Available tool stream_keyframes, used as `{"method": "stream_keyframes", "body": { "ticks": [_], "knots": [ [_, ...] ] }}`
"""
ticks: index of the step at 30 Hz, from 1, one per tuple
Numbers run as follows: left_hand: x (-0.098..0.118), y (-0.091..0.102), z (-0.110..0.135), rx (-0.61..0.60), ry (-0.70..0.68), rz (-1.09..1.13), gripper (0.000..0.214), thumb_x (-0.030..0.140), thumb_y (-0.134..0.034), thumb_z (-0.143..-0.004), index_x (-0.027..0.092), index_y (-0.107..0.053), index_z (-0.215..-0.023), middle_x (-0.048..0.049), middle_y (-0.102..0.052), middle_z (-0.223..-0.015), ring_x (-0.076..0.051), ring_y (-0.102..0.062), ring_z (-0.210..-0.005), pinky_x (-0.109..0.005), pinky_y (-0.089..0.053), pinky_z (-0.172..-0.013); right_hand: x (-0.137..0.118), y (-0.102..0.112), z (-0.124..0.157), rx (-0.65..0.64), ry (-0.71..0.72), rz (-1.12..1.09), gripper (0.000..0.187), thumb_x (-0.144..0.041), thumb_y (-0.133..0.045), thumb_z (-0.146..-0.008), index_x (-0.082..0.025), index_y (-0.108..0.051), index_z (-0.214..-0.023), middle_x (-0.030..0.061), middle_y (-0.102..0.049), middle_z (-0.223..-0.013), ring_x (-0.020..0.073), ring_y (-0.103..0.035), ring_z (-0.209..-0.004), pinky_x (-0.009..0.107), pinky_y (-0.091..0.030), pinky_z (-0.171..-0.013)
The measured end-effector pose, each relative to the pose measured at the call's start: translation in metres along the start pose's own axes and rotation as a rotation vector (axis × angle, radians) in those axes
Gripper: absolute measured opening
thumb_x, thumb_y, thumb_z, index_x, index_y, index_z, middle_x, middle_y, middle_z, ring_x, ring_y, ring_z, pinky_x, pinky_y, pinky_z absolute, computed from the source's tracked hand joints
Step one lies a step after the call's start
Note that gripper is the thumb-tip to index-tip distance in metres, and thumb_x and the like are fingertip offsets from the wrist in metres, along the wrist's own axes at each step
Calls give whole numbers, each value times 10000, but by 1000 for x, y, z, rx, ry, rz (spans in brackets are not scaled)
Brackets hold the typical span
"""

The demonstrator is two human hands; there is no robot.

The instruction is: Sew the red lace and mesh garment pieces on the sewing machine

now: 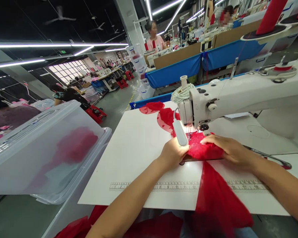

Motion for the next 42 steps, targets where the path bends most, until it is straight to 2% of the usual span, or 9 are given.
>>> {"method": "stream_keyframes", "body": {
  "ticks": [5,10,13,18,21,28,33,38,42],
  "knots": [
    [10,-5,6,72,-94,-137,254,41,-462,-828,191,-513,-631,5,-445,-618,-141,-322,-562,-305,-181,-527,-20,-9,0,-34,122,150,393,-14,-376,-883,-233,-641,-1074,64,-690,-993,191,-633,-789,286,-447,-609],
    [19,-1,9,193,-171,-271,305,49,-436,-925,192,-608,-717,-1,-518,-662,-146,-403,-578,-300,-240,-521,-30,-15,-3,-44,124,246,273,-14,-395,-882,-222,-561,-820,42,-626,-856,179,-514,-699,305,-283,-549],
    [23,3,10,118,-144,-244,282,67,-417,-947,172,-663,-856,-23,-592,-744,-149,-478,-601,-283,-311,-506,-30,-14,-5,-24,142,205,272,3,-392,-867,-217,-540,-809,58,-678,-983,170,-554,-743,303,-298,-562],
    [29,11,13,-81,-69,-115,356,300,-486,-903,104,-673,-1135,-146,-677,-1008,-231,-610,-763,-331,-497,-592,-26,-15,-7,-34,126,201,243,-83,-412,-933,-228,-561,-808,28,-646,-786,171,-535,-652,307,-325,-550],
    [29,14,13,-129,-42,-80,429,383,-420,-952,98,-676,-1144,-167,-686,-1025,-255,-625,-779,-374,-537,-661,-26,-19,-7,-48,106,200,234,-98,-427,-930,-225,-623,-934,43,-679,-862,178,-579,-706,297,-381,-579],
    [21,11,14,-152,-34,-55,844,671,-66,-1027,121,-704,-1089,-177,-709,-1031,-254,-620,-772,-367,-511,-660,-25,-25,-2,-49,110,226,223,-41,-441,-848,-220,-572,-827,62,-713,-964,185,-593,-696,319,-361,-545],
    [16,12,17,-159,-57,-23,866,717,-97,-1010,118,-721,-1051,-155,-705,-958,-225,-592,-726,-345,-492,-662,-25,-25,1,-23,115,248,325,8,-438,-741,-214,-604,-910,75,-724,-1153,196,-599,-744,315,-350,-568],
    [16,14,18,-118,-69,-27,865,705,-90,-1013,121,-718,-1127,-162,-708,-973,-234,-601,-746,-343,-492,-648,-29,-24,-2,-7,113,232,359,40,-375,-740,-209,-596,-875,58,-672,-860,200,-502,-664,323,-314,-551],
    [20,10,18,-128,-57,-69,847,735,-136,-999,129,-704,-1161,-179,-708,-1026,-241,-627,-784,-345,-513,-659,-32,-17,-9,-10,128,218,314,20,-377,-810,-204,-590,-861,60,-660,-834,190,-485,-639,320,-332,-540]
  ]
}}
Point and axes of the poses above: each hand's wrist, its own z-axis away from the middle knuckle, its own y-axis out of the back of the hand, x = y × z, the point moved 7 cm from there along -z, towards the middle knuckle
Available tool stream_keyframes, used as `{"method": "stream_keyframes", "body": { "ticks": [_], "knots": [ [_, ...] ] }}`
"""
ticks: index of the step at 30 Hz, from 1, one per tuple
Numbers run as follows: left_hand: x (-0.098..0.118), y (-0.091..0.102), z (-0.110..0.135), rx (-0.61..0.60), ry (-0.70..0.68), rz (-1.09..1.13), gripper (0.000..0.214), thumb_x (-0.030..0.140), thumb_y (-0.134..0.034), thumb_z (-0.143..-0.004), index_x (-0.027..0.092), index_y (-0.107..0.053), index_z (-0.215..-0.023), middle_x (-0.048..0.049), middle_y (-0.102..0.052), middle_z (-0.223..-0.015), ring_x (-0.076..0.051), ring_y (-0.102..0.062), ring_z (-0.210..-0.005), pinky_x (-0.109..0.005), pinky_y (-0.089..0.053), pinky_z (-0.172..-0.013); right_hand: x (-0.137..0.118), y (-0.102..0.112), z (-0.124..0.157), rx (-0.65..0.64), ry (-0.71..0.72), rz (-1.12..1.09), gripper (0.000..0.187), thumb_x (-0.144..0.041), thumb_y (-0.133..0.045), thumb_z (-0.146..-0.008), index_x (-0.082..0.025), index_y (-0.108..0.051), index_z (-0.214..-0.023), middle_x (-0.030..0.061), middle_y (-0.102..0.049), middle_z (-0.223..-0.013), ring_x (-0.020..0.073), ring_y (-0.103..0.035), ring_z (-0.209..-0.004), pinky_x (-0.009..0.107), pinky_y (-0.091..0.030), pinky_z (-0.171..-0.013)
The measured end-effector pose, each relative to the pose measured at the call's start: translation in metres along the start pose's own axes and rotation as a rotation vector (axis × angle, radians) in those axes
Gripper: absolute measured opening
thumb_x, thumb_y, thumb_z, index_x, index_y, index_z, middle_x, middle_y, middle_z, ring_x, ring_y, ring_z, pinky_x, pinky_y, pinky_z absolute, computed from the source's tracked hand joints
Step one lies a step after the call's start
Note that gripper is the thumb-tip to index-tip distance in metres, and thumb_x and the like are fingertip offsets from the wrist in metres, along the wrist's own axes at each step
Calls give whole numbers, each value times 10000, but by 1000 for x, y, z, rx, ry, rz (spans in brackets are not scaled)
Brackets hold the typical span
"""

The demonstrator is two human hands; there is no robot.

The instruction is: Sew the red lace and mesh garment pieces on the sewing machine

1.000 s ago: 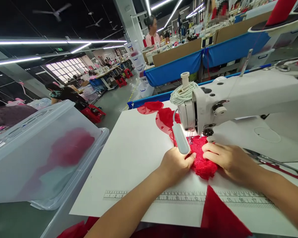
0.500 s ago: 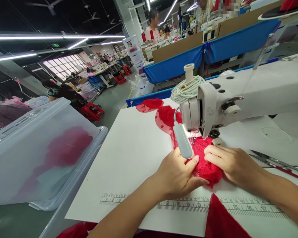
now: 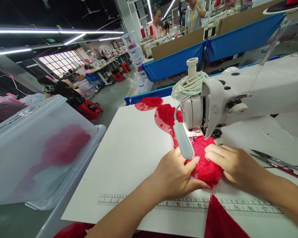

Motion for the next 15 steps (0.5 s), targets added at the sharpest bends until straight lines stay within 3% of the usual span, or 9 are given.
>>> {"method": "stream_keyframes", "body": {
  "ticks": [6,11,15],
  "knots": [
    [2,0,-1,9,2,6,845,744,-157,-990,127,-690,-1210,-198,-703,-1068,-252,-645,-807,-354,-538,-664,0,4,-2,-30,30,31,346,46,-390,-730,-194,-604,-856,58,-671,-845,179,-519,-645,316,-374,-538],
    [1,-2,-2,-25,18,2,825,766,-209,-976,136,-704,-1173,-198,-698,-1071,-254,-648,-825,-361,-546,-687,4,-5,7,13,-32,57,324,20,-382,-759,-208,-600,-833,67,-677,-882,193,-504,-666,337,-356,-543],
    [1,0,-2,22,13,9,853,745,-144,-988,131,-714,-1143,-198,-704,-1054,-254,-638,-795,-365,-541,-665,3,-5,6,19,-26,63,310,15,-381,-771,-209,-590,-819,64,-676,-867,189,-496,-642,333,-345,-529]
  ]
}}
Point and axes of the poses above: each hand's wrist, its own z-axis away from the middle knuckle, its own y-axis out of the back of the hand, x = y × z, the point moved 7 cm from there along -z, towards the middle knuckle
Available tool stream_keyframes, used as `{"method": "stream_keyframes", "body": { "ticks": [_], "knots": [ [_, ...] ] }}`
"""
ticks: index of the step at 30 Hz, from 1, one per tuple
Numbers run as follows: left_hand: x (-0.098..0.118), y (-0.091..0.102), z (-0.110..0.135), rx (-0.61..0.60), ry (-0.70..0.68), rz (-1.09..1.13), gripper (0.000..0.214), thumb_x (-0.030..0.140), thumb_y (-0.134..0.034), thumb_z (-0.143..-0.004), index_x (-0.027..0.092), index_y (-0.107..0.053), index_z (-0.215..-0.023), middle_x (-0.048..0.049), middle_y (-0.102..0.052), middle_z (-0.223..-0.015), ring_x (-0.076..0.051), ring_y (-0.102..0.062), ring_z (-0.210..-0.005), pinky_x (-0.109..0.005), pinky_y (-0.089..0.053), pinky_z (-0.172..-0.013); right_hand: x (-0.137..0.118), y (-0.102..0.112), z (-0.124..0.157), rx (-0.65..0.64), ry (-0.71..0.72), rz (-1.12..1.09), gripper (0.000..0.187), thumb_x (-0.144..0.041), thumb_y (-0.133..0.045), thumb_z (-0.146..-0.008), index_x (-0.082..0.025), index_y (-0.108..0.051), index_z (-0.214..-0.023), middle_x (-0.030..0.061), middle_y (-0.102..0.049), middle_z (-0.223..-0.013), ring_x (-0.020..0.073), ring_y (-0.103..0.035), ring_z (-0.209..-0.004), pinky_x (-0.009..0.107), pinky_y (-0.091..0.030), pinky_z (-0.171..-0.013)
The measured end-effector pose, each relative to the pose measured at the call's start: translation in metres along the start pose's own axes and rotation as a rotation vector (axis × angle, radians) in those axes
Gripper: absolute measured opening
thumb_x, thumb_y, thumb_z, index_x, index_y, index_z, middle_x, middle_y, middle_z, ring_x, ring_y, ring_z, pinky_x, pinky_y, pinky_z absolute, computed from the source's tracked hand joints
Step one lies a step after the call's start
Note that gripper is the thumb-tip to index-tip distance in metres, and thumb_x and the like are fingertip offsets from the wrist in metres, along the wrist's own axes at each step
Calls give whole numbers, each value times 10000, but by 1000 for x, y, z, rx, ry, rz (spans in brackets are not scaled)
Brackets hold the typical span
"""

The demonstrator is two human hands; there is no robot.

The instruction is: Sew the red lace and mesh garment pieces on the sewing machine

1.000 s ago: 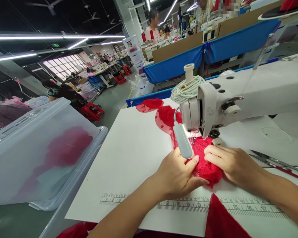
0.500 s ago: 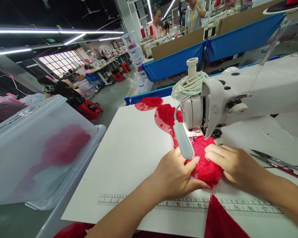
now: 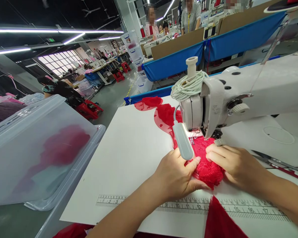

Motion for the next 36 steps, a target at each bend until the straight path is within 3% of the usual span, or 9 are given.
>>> {"method": "stream_keyframes", "body": {
  "ticks": [3,8,16,26,33,36],
  "knots": [
    [-1,-1,1,26,-6,-6,862,727,-109,-997,129,-711,-1154,-200,-709,-1072,-256,-640,-787,-362,-537,-645,-1,7,-5,14,14,11,335,33,-368,-747,-206,-590,-823,67,-689,-864,185,-514,-627,329,-340,-512],
    [-4,-6,2,-10,-10,-36,788,736,-233,-998,142,-661,-1288,-205,-701,-1110,-273,-662,-883,-367,-553,-695,-2,13,-11,-29,63,0,368,44,-398,-692,-209,-604,-861,60,-694,-861,188,-562,-636,309,-364,-504],
    [-8,-9,1,22,-13,-48,756,732,-281,-999,153,-673,-1286,-200,-698,-1148,-271,-651,-921,-392,-559,-766,2,13,-10,-26,50,33,442,45,-396,-598,-216,-603,-888,63,-710,-900,195,-602,-660,302,-375,-488],
    [-7,-8,1,56,-15,-48,780,730,-257,-1003,141,-668,-1309,-206,-704,-1163,-282,-653,-940,-405,-556,-781,5,11,-8,-3,17,32,417,47,-390,-623,-229,-572,-877,38,-684,-817,189,-580,-624,298,-336,-477],
    [-10,-6,-1,54,4,-44,780,738,-256,-997,144,-668,-1288,-198,-699,-1169,-276,-654,-956,-393,-561,-792,10,4,-5,-88,-15,38,454,37,-422,-581,-242,-581,-902,27,-692,-854,189,-606,-685,289,-351,-512],
    [-8,-7,-1,50,11,-42,864,768,-176,-981,118,-669,-1268,-205,-696,-1164,-273,-661,-934,-385,-566,-766,9,8,-7,-27,-32,62,462,36,-409,-565,-234,-579,-899,26,-684,-818,191,-591,-657,288,-334,-487]
  ]
}}
Point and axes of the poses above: each hand's wrist, its own z-axis away from the middle knuckle, its own y-axis out of the back of the hand, x = y × z, the point moved 7 cm from there along -z, towards the middle knuckle
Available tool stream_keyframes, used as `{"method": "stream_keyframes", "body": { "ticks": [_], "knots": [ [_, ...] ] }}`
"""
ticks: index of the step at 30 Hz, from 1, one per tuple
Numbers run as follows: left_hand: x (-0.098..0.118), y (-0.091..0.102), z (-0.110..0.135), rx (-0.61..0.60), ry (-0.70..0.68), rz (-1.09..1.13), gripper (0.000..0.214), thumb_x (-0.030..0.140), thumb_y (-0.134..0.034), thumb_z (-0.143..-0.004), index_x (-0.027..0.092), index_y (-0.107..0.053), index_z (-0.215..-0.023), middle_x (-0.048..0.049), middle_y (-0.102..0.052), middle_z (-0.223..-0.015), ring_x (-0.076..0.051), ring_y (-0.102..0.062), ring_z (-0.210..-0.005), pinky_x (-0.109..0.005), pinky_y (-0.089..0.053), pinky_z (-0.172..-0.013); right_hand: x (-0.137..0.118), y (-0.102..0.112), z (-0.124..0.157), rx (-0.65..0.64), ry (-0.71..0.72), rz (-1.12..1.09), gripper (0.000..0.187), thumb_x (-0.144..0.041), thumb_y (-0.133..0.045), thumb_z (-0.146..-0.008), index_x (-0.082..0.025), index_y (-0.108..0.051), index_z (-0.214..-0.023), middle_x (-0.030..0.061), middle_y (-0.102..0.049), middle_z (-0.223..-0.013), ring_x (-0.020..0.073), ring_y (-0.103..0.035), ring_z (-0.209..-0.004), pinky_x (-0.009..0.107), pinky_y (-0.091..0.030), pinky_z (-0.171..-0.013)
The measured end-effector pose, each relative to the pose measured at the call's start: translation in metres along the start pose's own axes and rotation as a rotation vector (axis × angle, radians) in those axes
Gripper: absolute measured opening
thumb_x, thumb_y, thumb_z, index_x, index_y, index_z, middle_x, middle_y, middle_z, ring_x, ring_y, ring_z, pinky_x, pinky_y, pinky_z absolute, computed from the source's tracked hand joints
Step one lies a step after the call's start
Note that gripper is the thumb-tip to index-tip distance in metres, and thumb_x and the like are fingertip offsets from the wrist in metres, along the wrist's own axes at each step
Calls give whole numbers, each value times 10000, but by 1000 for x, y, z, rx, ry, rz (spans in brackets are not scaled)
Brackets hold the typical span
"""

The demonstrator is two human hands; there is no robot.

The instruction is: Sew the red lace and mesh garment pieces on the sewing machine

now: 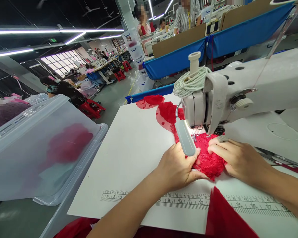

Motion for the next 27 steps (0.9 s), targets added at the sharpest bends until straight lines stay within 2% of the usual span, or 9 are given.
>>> {"method": "stream_keyframes", "body": {
  "ticks": [5,13,17,23,27],
  "knots": [
    [6,-1,2,29,-20,-29,955,786,-134,-966,47,-644,-1293,-225,-699,-1121,-267,-665,-849,-371,-552,-698,-4,4,-3,13,31,-8,409,41,-391,-595,-223,-570,-850,27,-670,-783,175,-588,-633,268,-337,-462],
    [7,4,3,46,-43,-68,862,781,-216,-972,112,-683,-1251,-192,-704,-1040,-232,-619,-718,-354,-505,-634,4,-6,5,72,-60,-12,386,68,-373,-629,-229,-541,-810,19,-630,-785,183,-550,-675,290,-309,-494],
    [8,4,1,46,-42,-73,855,784,-220,-969,118,-704,-1202,-191,-710,-1038,-218,-606,-686,-344,-490,-620,1,-5,3,50,-32,-5,373,66,-383,-616,-224,-541,-791,13,-598,-755,172,-538,-666,277,-327,-491],
    [5,3,4,111,-50,-95,808,757,-277,-985,115,-694,-1243,-205,-717,-1097,-283,-665,-844,-384,-527,-700,4,-1,-1,65,-70,-23,377,52,-401,-626,-222,-577,-818,22,-584,-729,179,-535,-667,284,-314,-471],
    [4,4,6,146,-51,-88,765,730,-329,-995,105,-677,-1264,-204,-718,-1095,-292,-661,-865,-395,-530,-713,3,-4,-3,-24,-63,-49,332,-19,-458,-625,-220,-597,-850,40,-625,-784,195,-566,-711,284,-353,-489]
  ]
}}
Point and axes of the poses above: each hand's wrist, its own z-axis away from the middle knuckle, its own y-axis out of the back of the hand, x = y × z, the point moved 7 cm from there along -z, towards the middle knuckle
